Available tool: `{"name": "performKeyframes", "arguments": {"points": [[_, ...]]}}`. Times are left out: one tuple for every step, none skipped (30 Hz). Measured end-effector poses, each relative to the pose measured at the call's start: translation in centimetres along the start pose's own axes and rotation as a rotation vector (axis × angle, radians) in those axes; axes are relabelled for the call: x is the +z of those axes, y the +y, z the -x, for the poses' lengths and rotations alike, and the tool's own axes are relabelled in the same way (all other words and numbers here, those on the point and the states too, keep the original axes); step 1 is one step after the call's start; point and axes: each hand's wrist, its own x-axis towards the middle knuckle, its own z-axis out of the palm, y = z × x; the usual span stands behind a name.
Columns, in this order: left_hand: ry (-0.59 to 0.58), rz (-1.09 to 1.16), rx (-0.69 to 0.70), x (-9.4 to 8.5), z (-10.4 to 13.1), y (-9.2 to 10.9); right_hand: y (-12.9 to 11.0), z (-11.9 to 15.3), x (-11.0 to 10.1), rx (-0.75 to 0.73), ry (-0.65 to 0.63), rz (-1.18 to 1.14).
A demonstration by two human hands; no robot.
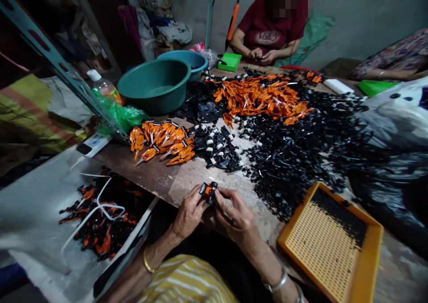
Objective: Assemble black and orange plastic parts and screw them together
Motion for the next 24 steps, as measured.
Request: {"name": "performKeyframes", "arguments": {"points": [[0.004,-0.022,0.001,0.0,0.0,0.0,-0.1,-0.1,0.1,0.014,-0.006,-0.006],[0.009,-0.045,-0.002,0.0,0.0,0.0,-0.2,-0.1,0.1,0.037,-0.01,-0.013],[0.012,-0.062,-0.005,0.0,0.0,-0.1,-0.3,-0.2,0.2,0.064,-0.013,-0.022],[0.013,-0.069,-0.009,-0.1,0.0,-0.1,-0.4,-0.2,0.2,0.086,-0.015,-0.032],[0.011,-0.065,-0.014,-0.1,-0.1,-0.1,-0.4,-0.3,0.2,0.103,-0.018,-0.044],[0.006,-0.054,-0.019,-0.2,-0.2,0.0,-0.4,-0.4,0.1,0.112,-0.023,-0.053],[0.0,-0.04,-0.025,-0.3,-0.2,0.0,-0.4,-0.5,0.0,0.111,-0.035,-0.059],[-0.003,-0.027,-0.029,-0.3,-0.3,0.0,-0.2,-0.6,-0.1,0.102,-0.05,-0.06],[-0.004,-0.019,-0.032,-0.4,-0.4,0.1,-0.1,-0.7,-0.2,0.085,-0.063,-0.057],[-0.004,-0.017,-0.035,-0.5,-0.4,0.1,0.0,-0.8,-0.2,0.066,-0.073,-0.05],[-0.005,-0.018,-0.038,-0.6,-0.5,0.1,0.0,-0.8,-0.1,0.051,-0.078,-0.038],[-0.005,-0.022,-0.041,-0.6,-0.5,0.0,0.0,-0.8,0.1,0.04,-0.072,-0.023],[-0.007,-0.026,-0.046,-0.7,-0.6,-0.1,0.0,-0.8,0.3,0.034,-0.056,-0.007],[-0.011,-0.027,-0.053,-0.8,-0.6,-0.2,-0.1,-0.7,0.7,0.034,-0.033,0.011],[-0.015,-0.022,-0.064,-0.9,-0.6,-0.4,-0.3,-0.7,1.1,0.035,-0.006,0.032],[-0.022,-0.009,-0.078,-1.1,-0.6,-0.5,-0.4,-0.6,1.6,0.036,0.022,0.055],[-0.031,0.012,-0.094,-1.3,-0.7,-0.7,-0.6,-0.5,2.0,0.035,0.045,0.078],[-0.044,0.041,-0.11,-1.5,-0.7,-0.9,-0.6,-0.4,2.3,0.033,0.057,0.095],[-0.062,0.073,-0.128,-1.7,-0.8,-1.0,-0.7,-0.4,2.5,0.033,0.056,0.107],[-0.082,0.107,-0.144,-1.9,-0.8,-1.1,-0.7,-0.4,2.7,0.032,0.05,0.111],[-0.107,0.141,-0.157,-2.1,-0.8,-1.1,-0.7,-0.4,2.8,0.026,0.042,0.107],[-0.134,0.18,-0.168,-2.2,-0.8,-1.2,-0.6,-0.5,2.9,0.022,0.038,0.101],[-0.156,0.228,-0.175,-2.2,-0.8,-1.2,-0.5,-0.5,2.9,0.019,0.039,0.098],[-0.168,0.281,-0.179,-2.2,-0.8,-1.3,-0.5,-0.5,3.1,0.018,0.044,0.101]]}}
